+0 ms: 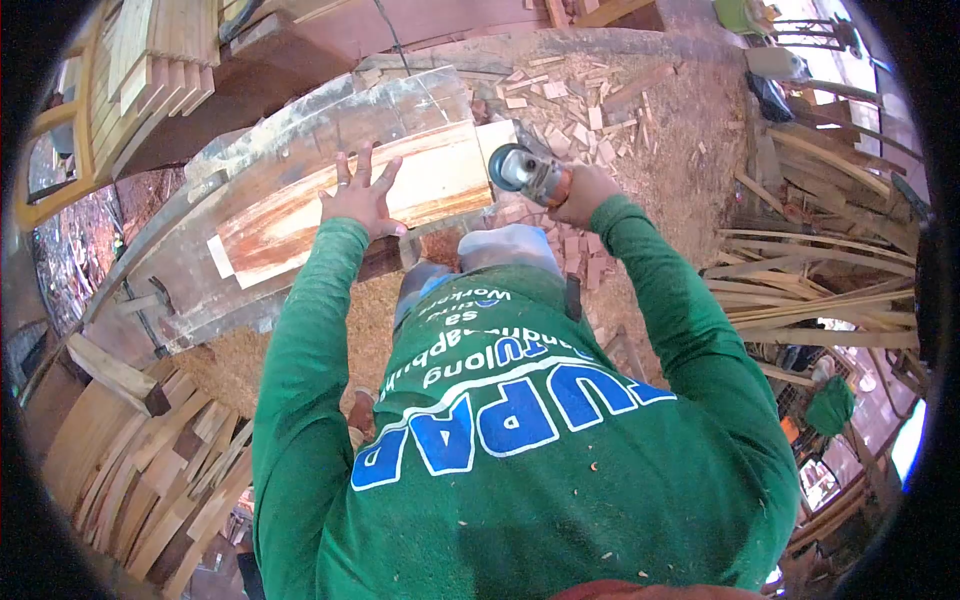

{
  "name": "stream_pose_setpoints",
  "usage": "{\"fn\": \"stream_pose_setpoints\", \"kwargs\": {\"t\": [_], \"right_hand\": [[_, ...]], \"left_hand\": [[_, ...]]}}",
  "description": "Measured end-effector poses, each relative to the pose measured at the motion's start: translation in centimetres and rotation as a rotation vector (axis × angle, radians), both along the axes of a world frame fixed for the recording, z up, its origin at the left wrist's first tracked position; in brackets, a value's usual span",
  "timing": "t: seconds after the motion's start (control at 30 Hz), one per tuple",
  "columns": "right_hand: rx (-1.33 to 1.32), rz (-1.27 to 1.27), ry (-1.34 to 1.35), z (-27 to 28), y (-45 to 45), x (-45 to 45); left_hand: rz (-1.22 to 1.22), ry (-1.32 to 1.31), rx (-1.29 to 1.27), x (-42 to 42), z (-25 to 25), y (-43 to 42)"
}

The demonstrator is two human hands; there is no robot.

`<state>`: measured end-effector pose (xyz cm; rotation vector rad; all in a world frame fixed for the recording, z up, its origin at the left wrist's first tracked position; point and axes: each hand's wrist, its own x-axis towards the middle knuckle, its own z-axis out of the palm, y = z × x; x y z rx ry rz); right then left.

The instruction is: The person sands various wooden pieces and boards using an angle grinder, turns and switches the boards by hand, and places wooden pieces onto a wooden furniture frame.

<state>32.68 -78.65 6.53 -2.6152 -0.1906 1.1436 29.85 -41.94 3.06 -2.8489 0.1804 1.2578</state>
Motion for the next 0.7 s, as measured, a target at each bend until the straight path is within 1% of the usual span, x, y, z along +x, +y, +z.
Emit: {"fn": "stream_pose_setpoints", "kwargs": {"t": [0.1, 0.13, 0.17, 0.23, 0.33, 0.43, 0.47, 0.57, 0.6, 0.7], "right_hand": [[-0.014, -0.083, 0.012, -2.3, -0.9, 0.3], [-0.009, -0.167, 0.049, -3.1, -1.2, 1.1], [-0.004, -0.117, -0.003, -3.6, -1.2, 1.8], [-0.001, -0.012, -0.120, -2.9, -0.2, 4.0], [-0.083, -0.129, -0.069, -3.9, 0.2, 6.6], [-0.037, 0.020, -0.042, -4.3, -0.9, 5.6], [0.024, -0.004, -0.068, -3.7, -1.2, 4.2], [0.029, 0.042, -0.069, -2.2, -1.3, 1.4], [0.069, 0.100, -0.103, -2.6, -1.7, 0.7], [0.127, 0.051, -0.141, -4.1, -1.9, 0.7]], "left_hand": [[0.007, 0.000, -0.009, -0.2, -0.4, 0.3], [-0.001, -0.002, -0.013, -0.4, -0.5, 0.4], [-0.007, 0.001, -0.009, -0.5, -0.5, 0.4], [-0.015, -0.006, -0.008, -0.4, -0.6, 0.4], [-0.018, -0.007, -0.008, -0.3, -0.6, 0.3], [-0.025, -0.008, 0.002, -0.3, -0.5, 0.1], [-0.027, -0.014, 0.004, 0.0, -0.4, 0.1], [-0.024, -0.007, 0.006, -0.5, -0.3, 0.1], [-0.024, -0.010, 0.005, -0.5, -0.4, 0.2], [-0.016, -0.015, 0.000, -0.3, -0.7, 0.2]]}}
